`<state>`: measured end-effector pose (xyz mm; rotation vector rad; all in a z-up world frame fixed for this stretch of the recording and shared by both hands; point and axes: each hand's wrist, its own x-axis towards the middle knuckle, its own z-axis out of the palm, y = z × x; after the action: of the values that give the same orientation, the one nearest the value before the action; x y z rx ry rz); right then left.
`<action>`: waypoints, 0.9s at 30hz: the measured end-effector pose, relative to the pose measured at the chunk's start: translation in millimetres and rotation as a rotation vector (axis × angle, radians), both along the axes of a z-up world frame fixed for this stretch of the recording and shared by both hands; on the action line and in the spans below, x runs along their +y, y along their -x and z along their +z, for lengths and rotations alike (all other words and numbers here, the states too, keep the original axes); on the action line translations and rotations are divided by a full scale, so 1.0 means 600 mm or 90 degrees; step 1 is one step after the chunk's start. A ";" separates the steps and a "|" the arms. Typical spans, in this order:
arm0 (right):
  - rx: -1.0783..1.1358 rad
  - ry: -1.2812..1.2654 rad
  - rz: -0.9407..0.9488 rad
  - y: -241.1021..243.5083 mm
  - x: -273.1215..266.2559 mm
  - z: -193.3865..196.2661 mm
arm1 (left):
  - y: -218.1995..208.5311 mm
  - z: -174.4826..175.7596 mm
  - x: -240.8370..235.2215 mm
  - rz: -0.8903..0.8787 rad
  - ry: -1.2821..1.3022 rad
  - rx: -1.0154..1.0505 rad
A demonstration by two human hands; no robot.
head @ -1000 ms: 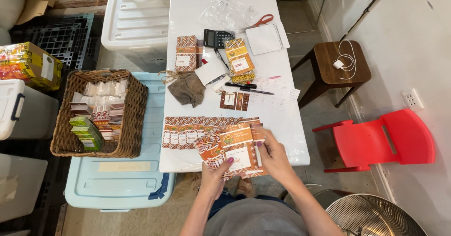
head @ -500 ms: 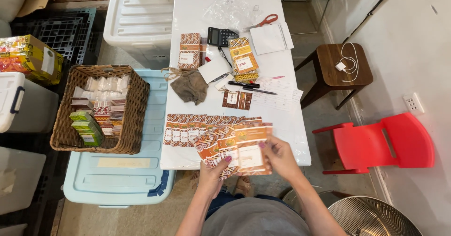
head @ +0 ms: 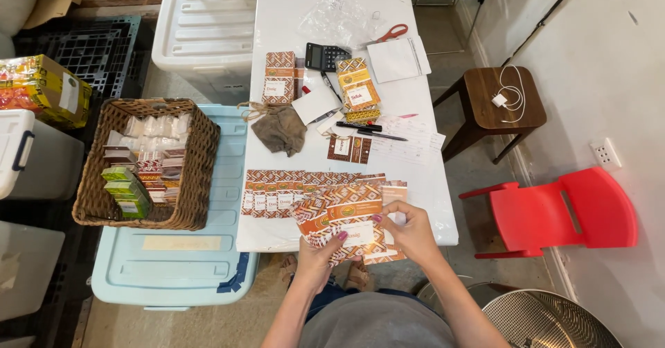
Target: Sorting and arranging small coffee bean bags on a table
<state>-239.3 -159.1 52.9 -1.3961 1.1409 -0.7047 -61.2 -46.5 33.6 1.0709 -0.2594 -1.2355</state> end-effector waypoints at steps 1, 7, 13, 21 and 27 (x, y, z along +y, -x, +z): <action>0.000 0.001 0.000 0.003 0.001 0.001 | -0.004 -0.003 0.002 0.000 0.001 0.000; -0.014 -0.146 0.081 0.026 -0.013 0.036 | -0.019 0.003 0.005 0.003 0.031 0.050; 0.088 0.127 0.083 0.031 -0.016 0.055 | -0.023 -0.001 0.010 0.002 -0.006 0.040; 0.037 -0.043 0.056 -0.004 0.007 0.035 | -0.004 0.007 0.009 -0.027 0.012 0.096; -0.063 -0.046 0.112 0.055 -0.025 -0.002 | -0.034 0.029 0.016 0.020 -0.051 0.067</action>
<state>-272.6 -174.3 51.8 -1.3663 0.9447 -0.5954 -40.8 -36.9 51.0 1.0710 -0.1131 -1.2784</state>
